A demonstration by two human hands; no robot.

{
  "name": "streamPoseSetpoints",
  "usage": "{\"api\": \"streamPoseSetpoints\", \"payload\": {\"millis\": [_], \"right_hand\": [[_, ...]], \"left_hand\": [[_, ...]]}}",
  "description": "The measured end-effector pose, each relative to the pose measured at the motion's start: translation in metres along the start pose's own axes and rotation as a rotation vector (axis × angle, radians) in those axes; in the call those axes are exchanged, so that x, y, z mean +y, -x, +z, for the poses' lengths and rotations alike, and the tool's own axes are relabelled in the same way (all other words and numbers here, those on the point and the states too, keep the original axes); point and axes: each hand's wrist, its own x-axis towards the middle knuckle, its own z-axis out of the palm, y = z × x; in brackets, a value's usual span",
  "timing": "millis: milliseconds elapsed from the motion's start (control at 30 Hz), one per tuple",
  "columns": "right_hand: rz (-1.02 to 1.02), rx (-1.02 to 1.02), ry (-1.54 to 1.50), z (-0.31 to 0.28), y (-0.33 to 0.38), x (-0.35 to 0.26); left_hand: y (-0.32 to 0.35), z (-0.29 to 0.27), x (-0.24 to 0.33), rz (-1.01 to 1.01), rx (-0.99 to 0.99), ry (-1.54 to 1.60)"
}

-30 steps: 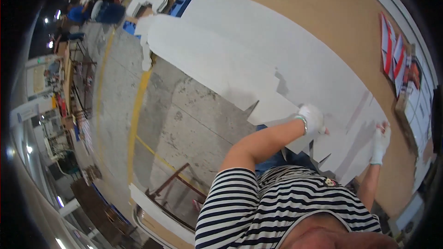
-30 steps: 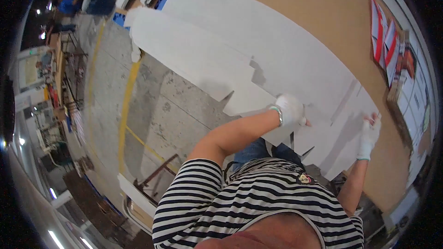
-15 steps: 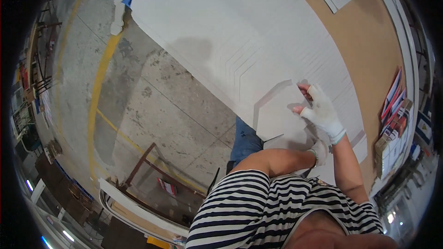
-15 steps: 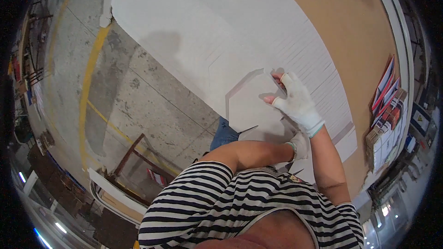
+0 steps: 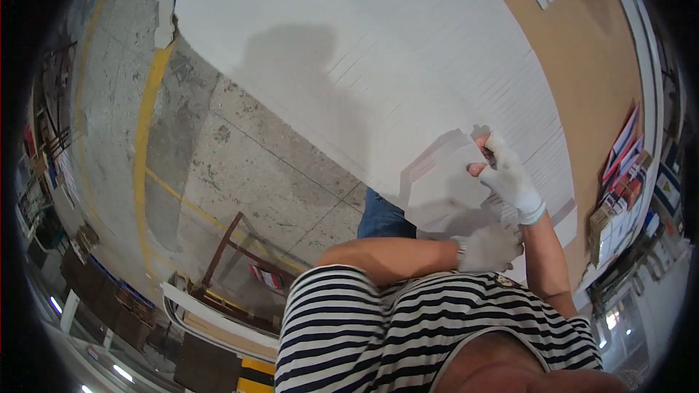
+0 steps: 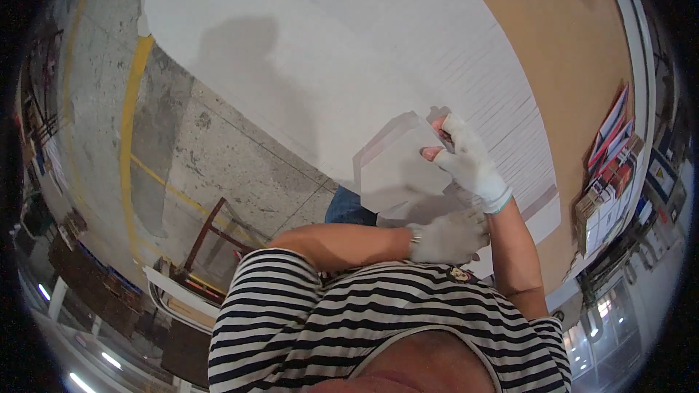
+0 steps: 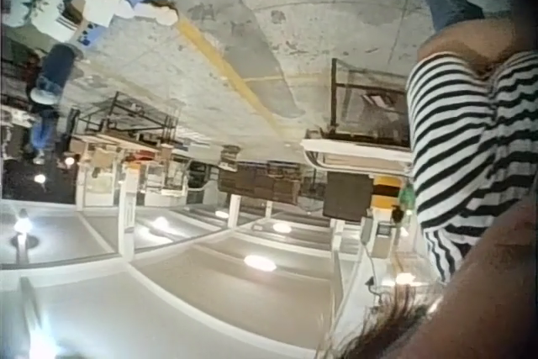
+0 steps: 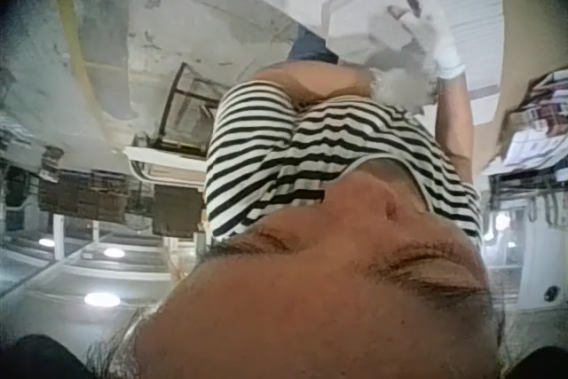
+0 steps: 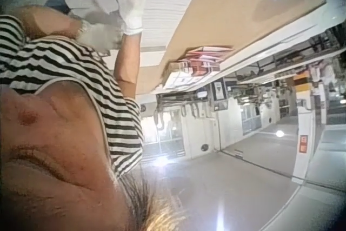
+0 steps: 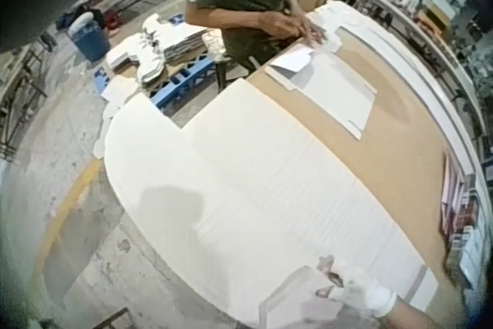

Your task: The recorder is separating flat cardboard templates from larger sheets and stacking them on a workbench.

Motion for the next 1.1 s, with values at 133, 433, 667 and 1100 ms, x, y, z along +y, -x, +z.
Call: {"api": "streamPoseSetpoints", "payload": {"millis": [133, 433, 667, 1100], "right_hand": [[-0.008, -0.027, 0.048, -0.008, -0.002, -0.003], [-0.133, -0.049, -0.116, -0.009, 0.000, 0.011], [-0.181, 0.097, -0.073, 0.002, 0.000, 0.027], [0.760, 1.291, 0.413, -0.110, 0.296, 0.354]], "left_hand": [[0.066, -0.086, -0.010, -0.065, 0.464, -0.002], [0.077, -0.155, -0.030, -0.527, 0.520, -0.265], [0.049, -0.143, -0.044, -0.756, 0.452, -0.423], [0.044, -0.109, -0.060, -0.841, 0.683, -0.699]]}}
